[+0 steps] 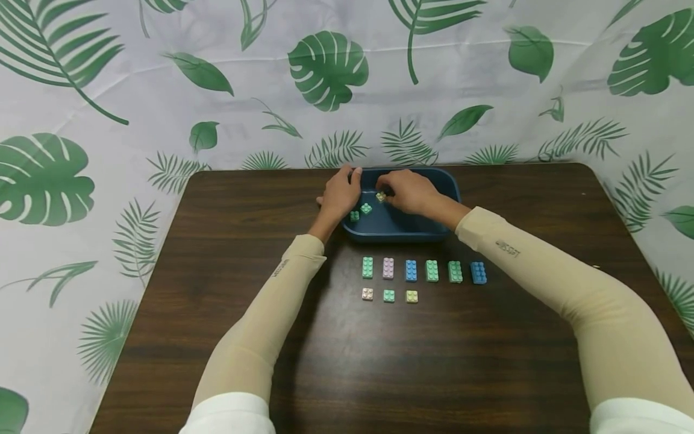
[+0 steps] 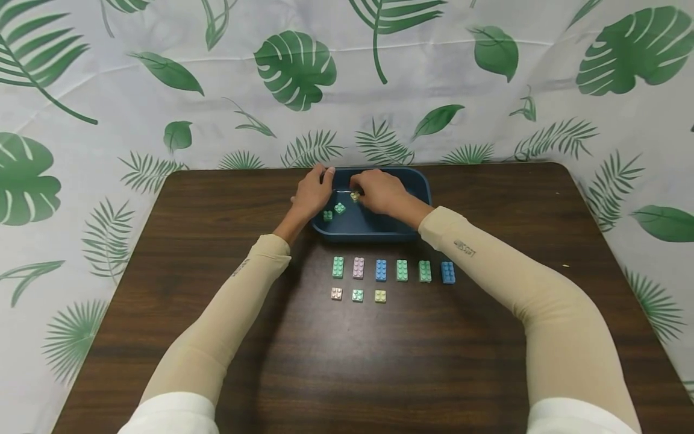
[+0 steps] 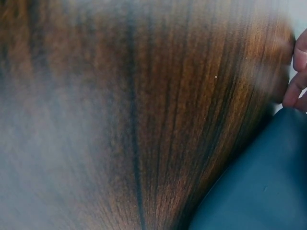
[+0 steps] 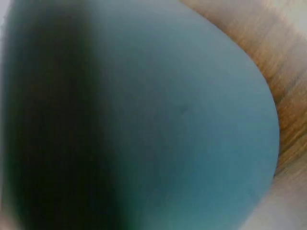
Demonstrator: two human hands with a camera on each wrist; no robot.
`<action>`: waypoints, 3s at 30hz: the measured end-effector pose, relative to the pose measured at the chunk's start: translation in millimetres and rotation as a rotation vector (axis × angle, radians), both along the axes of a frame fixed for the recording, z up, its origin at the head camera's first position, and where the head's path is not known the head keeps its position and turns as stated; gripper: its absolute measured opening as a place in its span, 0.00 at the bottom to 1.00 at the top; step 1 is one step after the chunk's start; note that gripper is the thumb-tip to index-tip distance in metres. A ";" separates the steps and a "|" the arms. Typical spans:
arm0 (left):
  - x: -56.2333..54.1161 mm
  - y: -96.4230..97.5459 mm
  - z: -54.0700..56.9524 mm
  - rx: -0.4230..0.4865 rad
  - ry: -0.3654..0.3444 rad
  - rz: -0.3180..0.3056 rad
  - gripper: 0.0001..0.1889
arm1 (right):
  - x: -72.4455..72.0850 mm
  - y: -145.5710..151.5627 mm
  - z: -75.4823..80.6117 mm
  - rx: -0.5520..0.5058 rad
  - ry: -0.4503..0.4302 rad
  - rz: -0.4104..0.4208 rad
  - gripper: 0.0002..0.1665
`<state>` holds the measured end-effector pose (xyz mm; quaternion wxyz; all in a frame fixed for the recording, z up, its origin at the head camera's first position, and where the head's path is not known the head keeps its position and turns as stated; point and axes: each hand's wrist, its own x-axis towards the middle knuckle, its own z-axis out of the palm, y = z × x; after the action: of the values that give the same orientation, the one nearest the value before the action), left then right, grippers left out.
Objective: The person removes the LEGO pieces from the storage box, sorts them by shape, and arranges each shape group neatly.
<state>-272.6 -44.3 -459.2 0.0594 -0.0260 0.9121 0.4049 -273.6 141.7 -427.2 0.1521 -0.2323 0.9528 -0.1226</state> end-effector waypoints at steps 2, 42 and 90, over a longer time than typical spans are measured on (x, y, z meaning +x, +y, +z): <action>0.1 0.2 -0.1 -0.001 -0.002 -0.003 0.21 | 0.5 -0.7 -0.3 0.015 0.007 -0.001 0.23; 5.0 0.9 6.3 0.009 0.006 -0.013 0.21 | 44.2 18.5 10.4 0.095 0.402 0.187 0.13; 1.4 2.2 2.8 0.014 -0.019 -0.035 0.24 | 169.4 51.8 12.3 0.034 0.466 0.245 0.13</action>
<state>-271.2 -42.1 -456.4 0.0753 -0.0135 0.9088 0.4101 -104.2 193.5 -414.9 -0.0536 -0.3652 0.9289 -0.0304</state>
